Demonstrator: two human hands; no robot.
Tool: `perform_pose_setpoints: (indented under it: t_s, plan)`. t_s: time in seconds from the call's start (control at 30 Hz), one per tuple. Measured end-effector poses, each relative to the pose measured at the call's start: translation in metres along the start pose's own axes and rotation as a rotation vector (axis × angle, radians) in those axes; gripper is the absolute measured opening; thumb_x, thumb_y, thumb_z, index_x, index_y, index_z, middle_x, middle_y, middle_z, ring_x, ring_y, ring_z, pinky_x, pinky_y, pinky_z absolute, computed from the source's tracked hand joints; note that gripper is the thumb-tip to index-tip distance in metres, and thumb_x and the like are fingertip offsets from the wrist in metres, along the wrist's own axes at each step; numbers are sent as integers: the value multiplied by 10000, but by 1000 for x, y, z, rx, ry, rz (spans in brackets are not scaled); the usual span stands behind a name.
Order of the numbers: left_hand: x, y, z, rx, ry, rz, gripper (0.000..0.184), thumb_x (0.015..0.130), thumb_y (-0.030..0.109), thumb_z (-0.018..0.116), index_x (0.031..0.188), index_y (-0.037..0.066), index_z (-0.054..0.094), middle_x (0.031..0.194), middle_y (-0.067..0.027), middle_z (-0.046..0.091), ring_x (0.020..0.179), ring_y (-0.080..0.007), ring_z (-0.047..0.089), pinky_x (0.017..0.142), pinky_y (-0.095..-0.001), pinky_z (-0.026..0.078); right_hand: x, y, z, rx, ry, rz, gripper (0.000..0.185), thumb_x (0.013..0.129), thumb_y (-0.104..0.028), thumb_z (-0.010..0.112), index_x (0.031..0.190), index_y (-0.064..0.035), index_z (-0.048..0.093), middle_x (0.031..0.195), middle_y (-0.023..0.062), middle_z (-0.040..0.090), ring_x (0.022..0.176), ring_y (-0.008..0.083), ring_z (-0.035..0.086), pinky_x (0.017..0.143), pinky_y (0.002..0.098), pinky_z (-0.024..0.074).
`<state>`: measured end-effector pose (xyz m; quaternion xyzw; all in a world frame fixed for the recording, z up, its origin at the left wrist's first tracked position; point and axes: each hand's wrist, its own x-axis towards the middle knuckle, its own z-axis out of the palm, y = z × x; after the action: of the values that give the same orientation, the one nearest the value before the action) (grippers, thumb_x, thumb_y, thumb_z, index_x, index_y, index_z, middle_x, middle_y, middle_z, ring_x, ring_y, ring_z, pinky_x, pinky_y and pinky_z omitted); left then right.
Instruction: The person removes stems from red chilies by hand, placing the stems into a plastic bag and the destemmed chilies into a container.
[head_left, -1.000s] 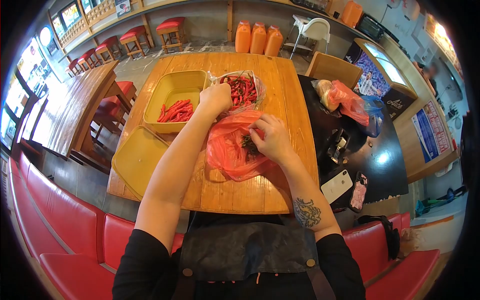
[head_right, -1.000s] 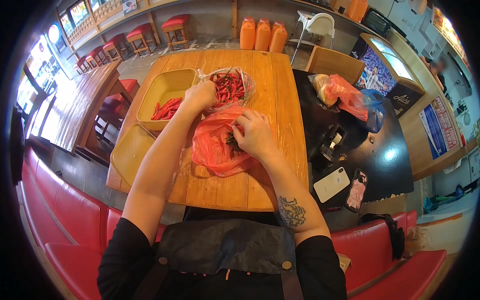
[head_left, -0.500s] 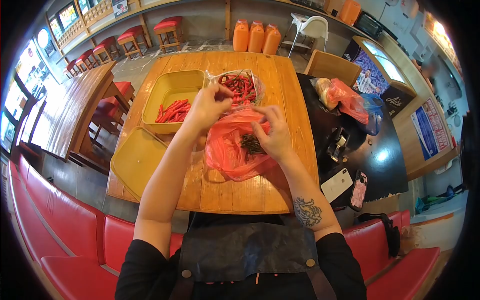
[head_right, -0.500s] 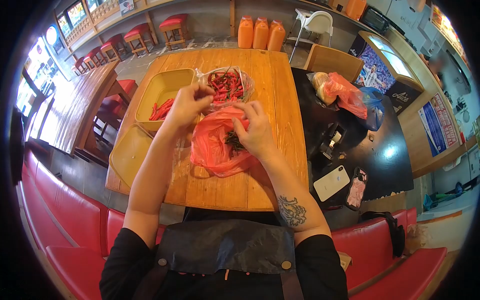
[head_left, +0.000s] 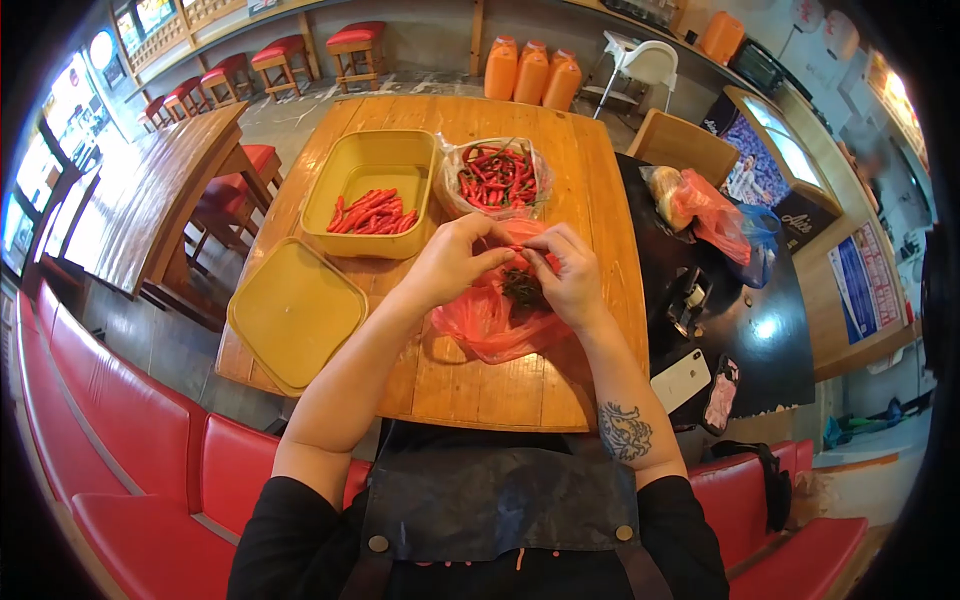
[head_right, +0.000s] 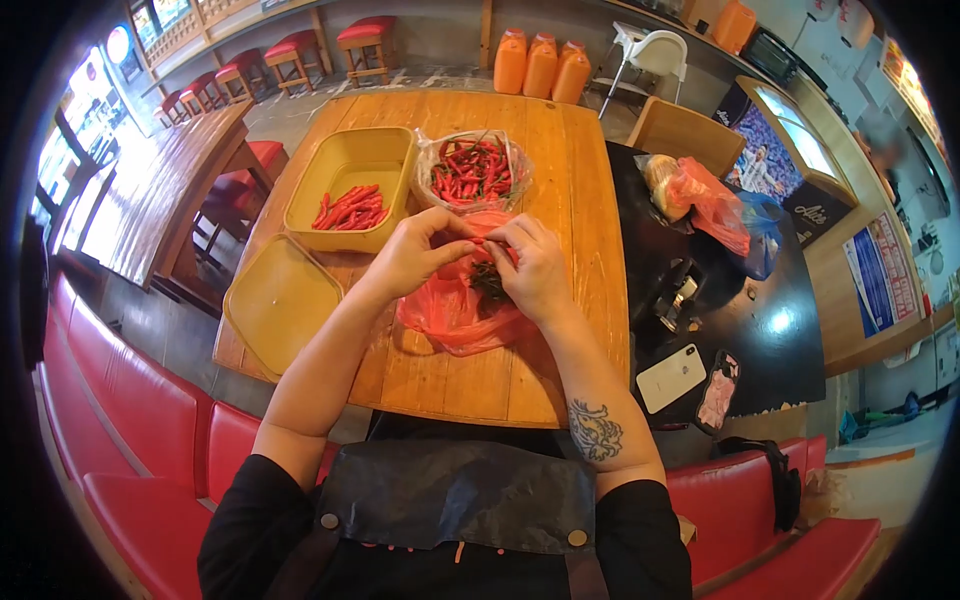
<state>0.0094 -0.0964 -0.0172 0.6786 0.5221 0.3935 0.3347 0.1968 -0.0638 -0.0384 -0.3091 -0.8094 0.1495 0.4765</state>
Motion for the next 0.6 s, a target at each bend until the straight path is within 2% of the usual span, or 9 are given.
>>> perform_pose_setpoints:
  t_s: [0.03,0.13,0.17,0.23,0.6]
  plan:
    - [-1,-1,1,0,9,-6,205,845,155,689,974,1,649,804,-41,662,762,-69,575,700,-248,472,0,-1,0,-12,1,-4,99,750,-45,691,827,-41,628,805,88,580,785,281,579,675,368,444]
    - [-2,-1,3,133,96,218,192,809,156,709,918,9,654,803,-90,618,740,-171,589,675,-308,467,0,-2,0,-8,4,10,98,748,-49,691,821,-43,626,808,86,580,782,283,578,690,370,442]
    - [-2,-2,4,132,98,217,192,809,156,709,918,9,654,803,-90,618,740,-171,589,675,-308,467,0,-1,1,-8,2,9,98,748,-49,691,821,-43,626,808,86,580,782,283,578,690,370,442]
    - [-2,-4,6,176,141,282,175,794,150,709,904,23,659,804,-107,585,757,-234,589,674,-333,464,-1,0,0,-18,-3,22,96,750,-48,686,823,-46,623,814,84,580,787,284,578,706,371,441]
    - [-3,-3,8,230,188,331,188,762,155,718,864,17,642,813,-118,590,771,-275,589,693,-356,469,-1,0,1,-64,-1,17,101,753,-85,687,831,-64,626,816,77,585,795,282,578,722,373,434]
